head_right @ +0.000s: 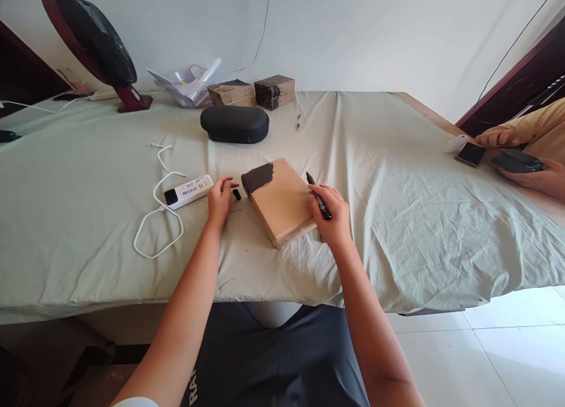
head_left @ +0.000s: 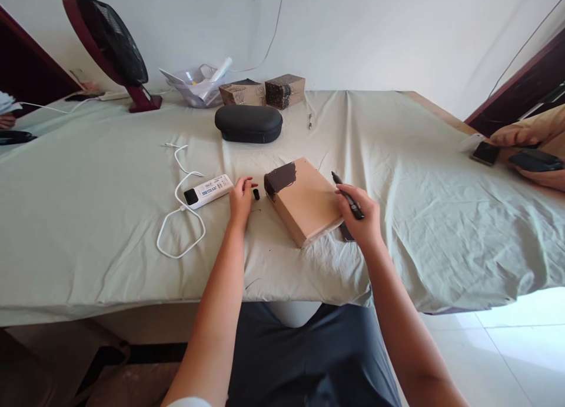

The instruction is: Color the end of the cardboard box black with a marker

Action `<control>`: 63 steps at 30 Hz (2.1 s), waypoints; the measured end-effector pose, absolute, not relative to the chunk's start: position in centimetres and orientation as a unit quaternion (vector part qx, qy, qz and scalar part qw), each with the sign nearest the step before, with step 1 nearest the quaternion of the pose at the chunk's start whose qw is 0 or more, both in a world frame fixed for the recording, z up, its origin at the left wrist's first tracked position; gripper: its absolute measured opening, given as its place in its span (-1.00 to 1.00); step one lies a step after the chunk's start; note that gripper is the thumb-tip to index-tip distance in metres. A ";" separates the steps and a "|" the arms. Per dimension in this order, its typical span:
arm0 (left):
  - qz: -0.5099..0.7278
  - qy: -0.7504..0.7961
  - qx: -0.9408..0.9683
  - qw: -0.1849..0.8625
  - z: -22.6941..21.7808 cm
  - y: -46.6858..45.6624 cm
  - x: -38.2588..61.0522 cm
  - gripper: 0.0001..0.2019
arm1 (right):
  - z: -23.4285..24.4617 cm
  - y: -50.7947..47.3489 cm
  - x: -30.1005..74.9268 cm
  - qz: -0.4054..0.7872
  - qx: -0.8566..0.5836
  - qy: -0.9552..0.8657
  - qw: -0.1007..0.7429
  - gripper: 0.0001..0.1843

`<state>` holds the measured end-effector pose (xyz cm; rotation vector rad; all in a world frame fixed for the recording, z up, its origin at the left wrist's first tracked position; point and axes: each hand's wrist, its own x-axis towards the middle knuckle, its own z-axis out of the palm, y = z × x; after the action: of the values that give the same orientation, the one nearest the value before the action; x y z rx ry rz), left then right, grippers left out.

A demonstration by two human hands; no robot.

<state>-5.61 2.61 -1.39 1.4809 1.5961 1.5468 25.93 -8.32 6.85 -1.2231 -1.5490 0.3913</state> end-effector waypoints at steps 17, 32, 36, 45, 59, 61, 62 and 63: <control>0.574 0.365 0.597 0.425 3.5 -5.5 -0.2 0.04 | 0.1 -16.4 26.8 -0.005 -0.509 -0.643 0.572 -0.49; 0.521 0.471 0.498 0.509 5.3 -12.6 3.7 0.04 | 9.8 -16.2 25.2 0.212 -0.458 -0.590 0.630 -0.88; 0.531 0.502 0.508 0.457 7.2 -14.6 4.2 0.06 | 12.1 -15.8 23.7 0.304 -0.389 -0.580 0.648 -0.76; 0.514 0.537 0.570 0.352 10.9 -17.0 5.6 0.00 | 11.6 -16.8 22.8 0.354 -0.413 -0.450 0.708 -0.94; 0.418 0.588 0.684 0.103 14.2 -19.7 8.0 0.15 | 14.3 -19.6 23.8 0.211 -0.392 -0.563 0.696 -0.95; 0.377 0.599 0.704 0.053 14.6 -20.3 8.1 0.12 | 15.0 -20.3 23.9 0.171 -0.419 -0.605 0.655 -0.90; 0.361 0.598 0.714 0.040 14.6 -20.6 8.1 0.11 | 15.3 -20.7 24.0 0.158 -0.426 -0.622 0.637 -0.88; 0.353 0.592 0.724 0.031 14.6 -20.9 8.1 0.10 | 15.4 -21.1 24.0 0.150 -0.430 -0.634 0.625 -0.87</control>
<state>8.08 -20.90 14.58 2.2309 1.8223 1.0875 23.99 -21.05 15.38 -0.9874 -1.4556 0.3454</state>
